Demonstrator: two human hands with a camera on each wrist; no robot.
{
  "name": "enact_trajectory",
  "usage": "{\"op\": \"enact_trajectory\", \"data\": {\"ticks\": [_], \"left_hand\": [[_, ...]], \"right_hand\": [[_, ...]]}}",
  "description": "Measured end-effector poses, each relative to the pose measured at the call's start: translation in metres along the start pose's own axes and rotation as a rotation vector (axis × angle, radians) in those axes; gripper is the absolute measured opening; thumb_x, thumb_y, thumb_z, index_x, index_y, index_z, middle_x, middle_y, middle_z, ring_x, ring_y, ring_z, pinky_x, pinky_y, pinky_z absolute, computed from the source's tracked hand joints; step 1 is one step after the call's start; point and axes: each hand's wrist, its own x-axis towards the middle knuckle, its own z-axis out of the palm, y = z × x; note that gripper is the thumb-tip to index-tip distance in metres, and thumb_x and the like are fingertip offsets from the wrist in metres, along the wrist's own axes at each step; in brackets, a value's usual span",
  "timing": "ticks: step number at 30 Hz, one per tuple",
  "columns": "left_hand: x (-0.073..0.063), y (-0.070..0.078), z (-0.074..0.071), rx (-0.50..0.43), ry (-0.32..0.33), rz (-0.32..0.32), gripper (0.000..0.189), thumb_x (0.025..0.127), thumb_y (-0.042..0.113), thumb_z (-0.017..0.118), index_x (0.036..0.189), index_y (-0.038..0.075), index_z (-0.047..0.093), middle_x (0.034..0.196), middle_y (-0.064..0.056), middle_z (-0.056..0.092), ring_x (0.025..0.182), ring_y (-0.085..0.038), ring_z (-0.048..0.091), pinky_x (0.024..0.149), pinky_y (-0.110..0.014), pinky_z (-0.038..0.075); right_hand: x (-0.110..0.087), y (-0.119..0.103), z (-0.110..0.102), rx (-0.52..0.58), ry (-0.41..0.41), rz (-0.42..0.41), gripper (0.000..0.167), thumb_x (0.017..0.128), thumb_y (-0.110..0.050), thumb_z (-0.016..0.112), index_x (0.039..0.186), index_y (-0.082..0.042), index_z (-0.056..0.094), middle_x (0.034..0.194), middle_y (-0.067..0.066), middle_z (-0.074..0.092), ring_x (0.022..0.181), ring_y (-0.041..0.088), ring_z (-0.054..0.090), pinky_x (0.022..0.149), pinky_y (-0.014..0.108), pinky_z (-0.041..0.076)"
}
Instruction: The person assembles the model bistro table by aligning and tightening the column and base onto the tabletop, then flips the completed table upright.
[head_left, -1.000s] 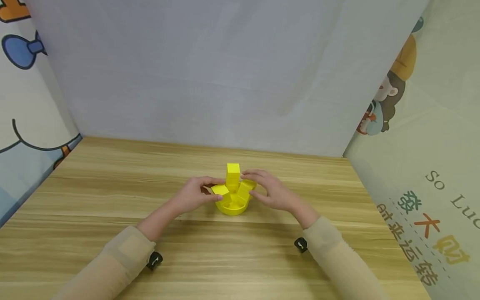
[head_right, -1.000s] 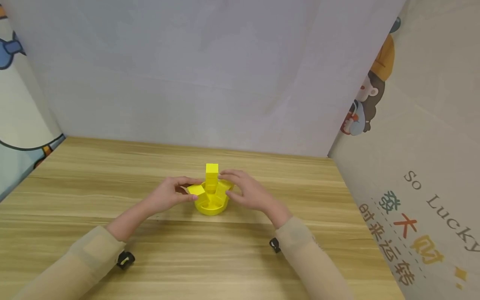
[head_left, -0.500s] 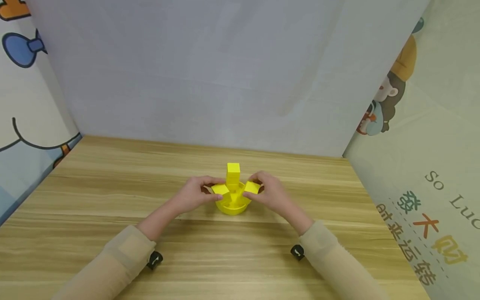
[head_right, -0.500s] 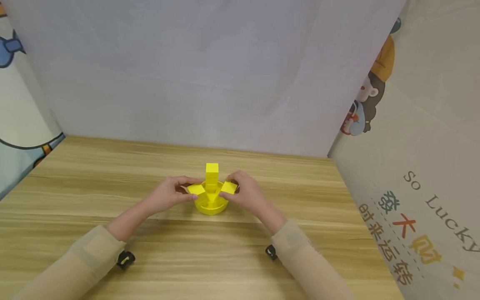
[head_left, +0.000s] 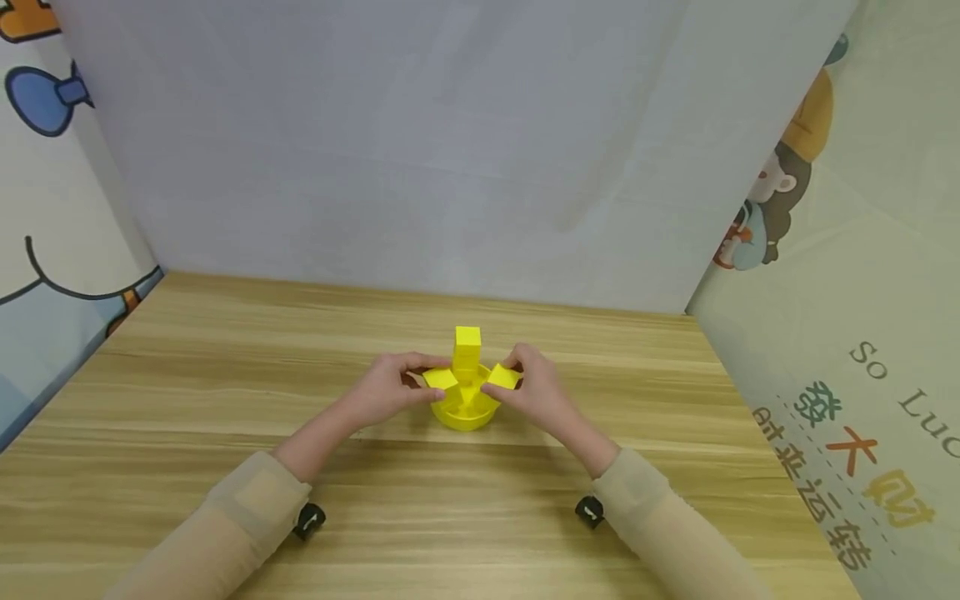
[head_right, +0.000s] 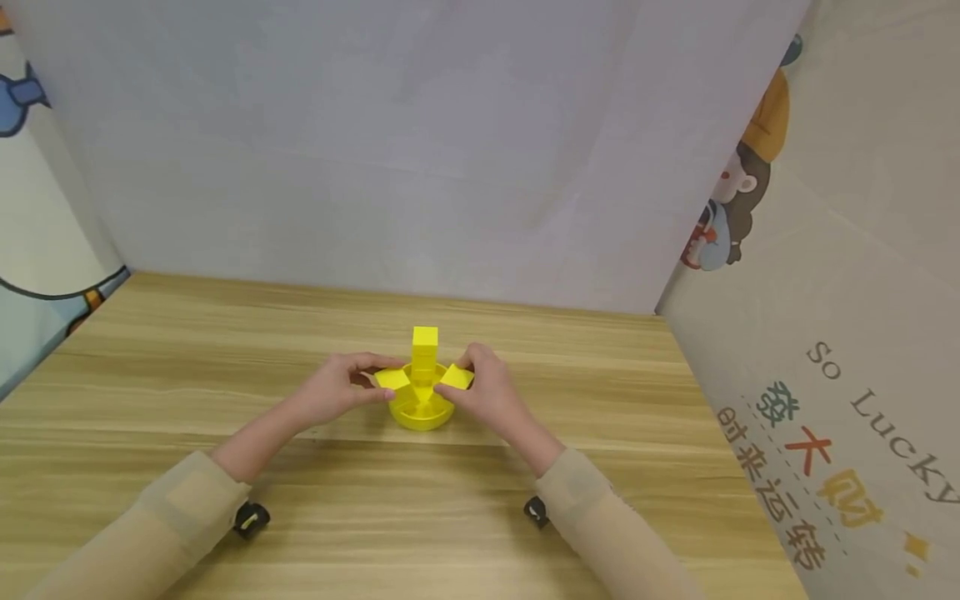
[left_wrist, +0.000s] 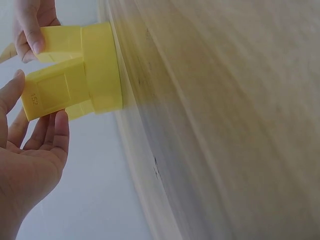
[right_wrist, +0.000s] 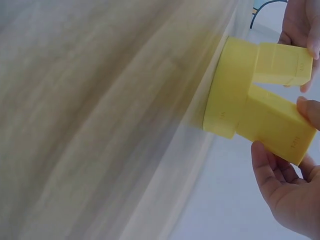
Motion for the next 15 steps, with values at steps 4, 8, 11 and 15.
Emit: {"op": "enact_trajectory", "data": {"ticks": [4, 8, 11, 15], "left_hand": [[-0.001, 0.0, -0.001, 0.027, -0.006, 0.031, 0.048, 0.085, 0.025, 0.071, 0.128, 0.007, 0.059, 0.125, -0.009, 0.061, 0.096, -0.019, 0.06, 0.081, -0.029, 0.053], [0.0, -0.001, -0.001, 0.065, -0.017, 0.073, 0.053, 0.085, 0.026, 0.071, 0.131, 0.005, 0.056, 0.129, -0.011, 0.059, 0.1, -0.021, 0.06, 0.085, -0.032, 0.053], [-0.001, -0.003, -0.002, 0.095, -0.032, 0.101, 0.057, 0.083, 0.026, 0.072, 0.133, 0.007, 0.053, 0.132, -0.01, 0.056, 0.104, -0.022, 0.06, 0.087, -0.035, 0.052], [0.0, -0.005, -0.005, 0.152, -0.082, 0.163, 0.061, 0.081, 0.023, 0.074, 0.135, 0.006, 0.05, 0.135, -0.01, 0.054, 0.107, -0.022, 0.059, 0.089, -0.035, 0.051]], "right_hand": [[0.001, 0.002, 0.0, 0.07, -0.018, -0.006, 0.034, 0.078, -0.024, 0.078, 0.094, -0.006, 0.054, 0.09, 0.006, 0.059, 0.077, 0.017, 0.055, 0.066, 0.025, 0.053], [0.001, 0.008, -0.005, 0.133, -0.042, -0.005, 0.044, 0.077, -0.024, 0.08, 0.11, -0.004, 0.058, 0.101, 0.007, 0.062, 0.091, 0.02, 0.059, 0.078, 0.032, 0.054], [-0.002, 0.012, -0.012, 0.171, -0.069, -0.023, 0.059, 0.076, -0.023, 0.08, 0.126, -0.006, 0.054, 0.113, 0.011, 0.06, 0.103, 0.024, 0.058, 0.09, 0.04, 0.051], [-0.012, 0.004, -0.025, 0.209, -0.07, -0.088, 0.064, 0.078, -0.017, 0.078, 0.134, -0.006, 0.048, 0.124, 0.017, 0.055, 0.114, 0.031, 0.054, 0.098, 0.045, 0.045]]}}
